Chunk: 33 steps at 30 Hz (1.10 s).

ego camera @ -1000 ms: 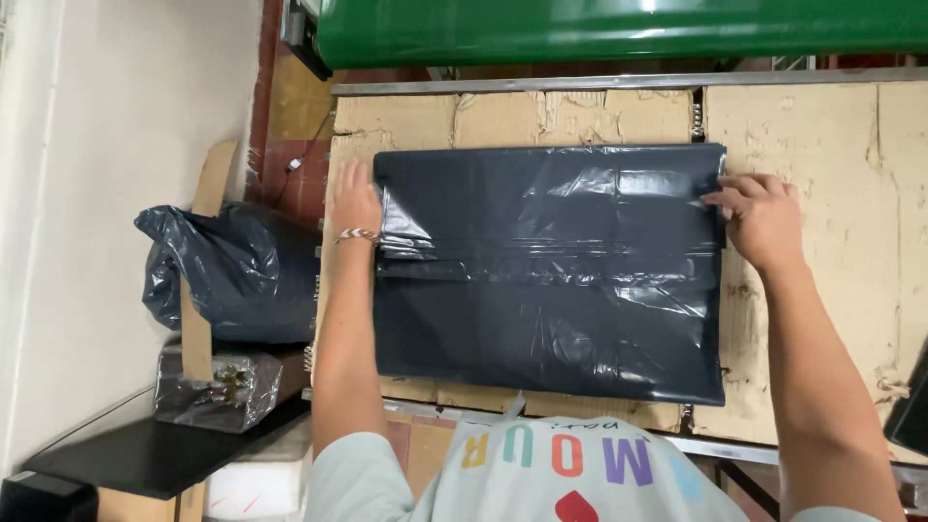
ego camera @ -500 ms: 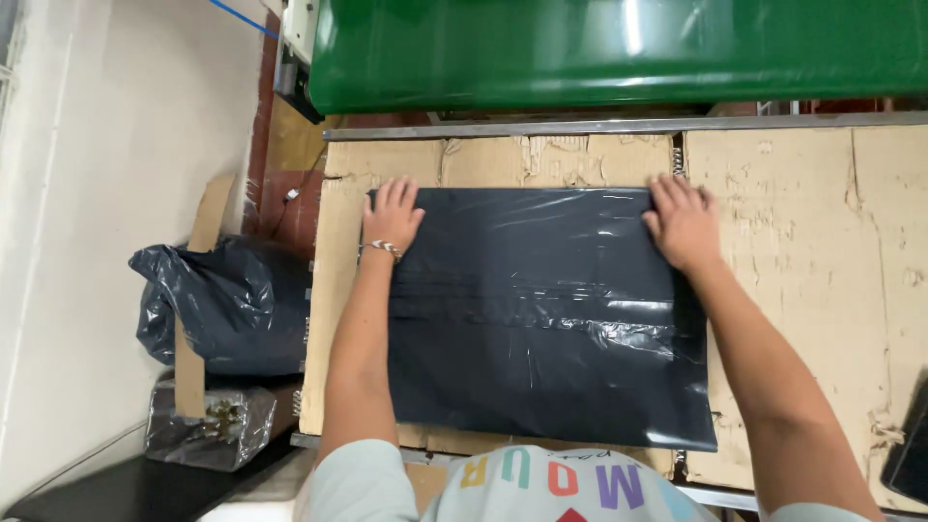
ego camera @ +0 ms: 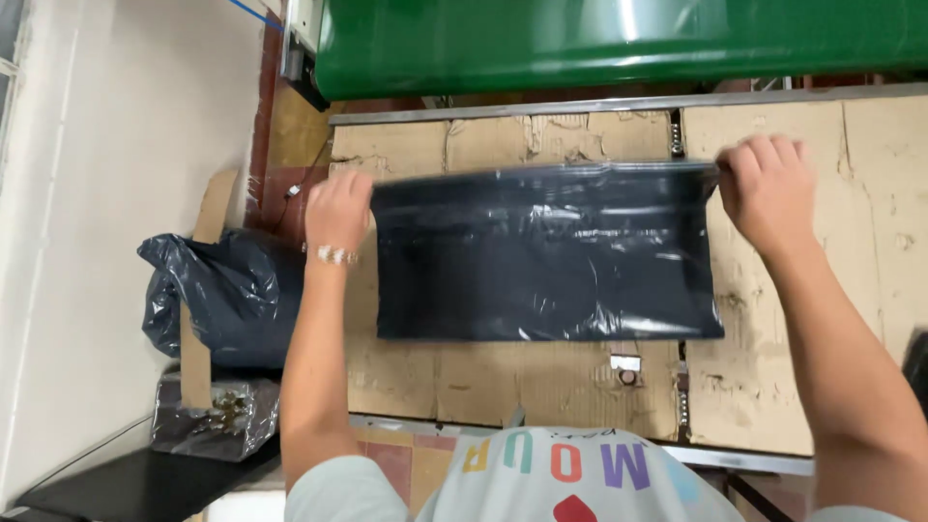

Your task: Fold black plastic bags and place them into a red basket

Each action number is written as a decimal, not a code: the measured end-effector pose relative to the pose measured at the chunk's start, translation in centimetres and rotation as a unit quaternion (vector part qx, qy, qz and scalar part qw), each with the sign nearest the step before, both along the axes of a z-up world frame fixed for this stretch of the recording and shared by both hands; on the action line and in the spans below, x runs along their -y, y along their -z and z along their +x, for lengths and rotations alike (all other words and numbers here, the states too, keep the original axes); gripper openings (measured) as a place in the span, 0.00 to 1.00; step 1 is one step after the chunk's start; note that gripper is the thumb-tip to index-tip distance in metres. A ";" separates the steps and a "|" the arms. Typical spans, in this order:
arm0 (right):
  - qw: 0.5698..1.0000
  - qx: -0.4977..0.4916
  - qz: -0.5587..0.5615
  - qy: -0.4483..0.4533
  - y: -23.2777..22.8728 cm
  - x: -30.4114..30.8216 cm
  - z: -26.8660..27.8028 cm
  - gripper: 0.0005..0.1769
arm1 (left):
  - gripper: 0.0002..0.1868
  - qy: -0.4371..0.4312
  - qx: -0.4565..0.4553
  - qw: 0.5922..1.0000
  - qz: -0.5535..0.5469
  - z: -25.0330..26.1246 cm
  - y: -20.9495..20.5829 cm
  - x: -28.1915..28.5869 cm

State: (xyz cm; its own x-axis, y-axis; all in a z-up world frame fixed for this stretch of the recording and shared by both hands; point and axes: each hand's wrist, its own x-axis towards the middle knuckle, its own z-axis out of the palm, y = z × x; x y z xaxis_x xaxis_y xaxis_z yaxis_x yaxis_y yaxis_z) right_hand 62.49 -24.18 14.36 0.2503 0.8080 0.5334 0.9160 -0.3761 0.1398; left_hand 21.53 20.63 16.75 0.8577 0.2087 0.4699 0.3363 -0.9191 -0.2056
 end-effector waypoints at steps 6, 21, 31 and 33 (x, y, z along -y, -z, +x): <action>0.995 -0.002 -0.098 0.010 4.6 9.8 -10.0 0.06 | 0.09 0.012 -0.001 0.999 0.050 -10.1 2.4 10.3; 0.961 -0.164 -0.220 0.046 9.2 9.7 -17.5 0.23 | 0.15 -0.067 -0.029 0.981 -0.177 -12.4 11.6 20.1; 0.982 -0.163 -0.088 -0.045 10.9 -2.8 -25.7 0.42 | 0.43 -0.013 -0.198 0.955 -0.219 -3.7 13.5 23.3; 0.978 -0.162 -0.131 0.016 10.8 0.1 -24.0 0.47 | 0.45 -0.086 -0.214 0.956 -0.184 -6.4 14.1 19.7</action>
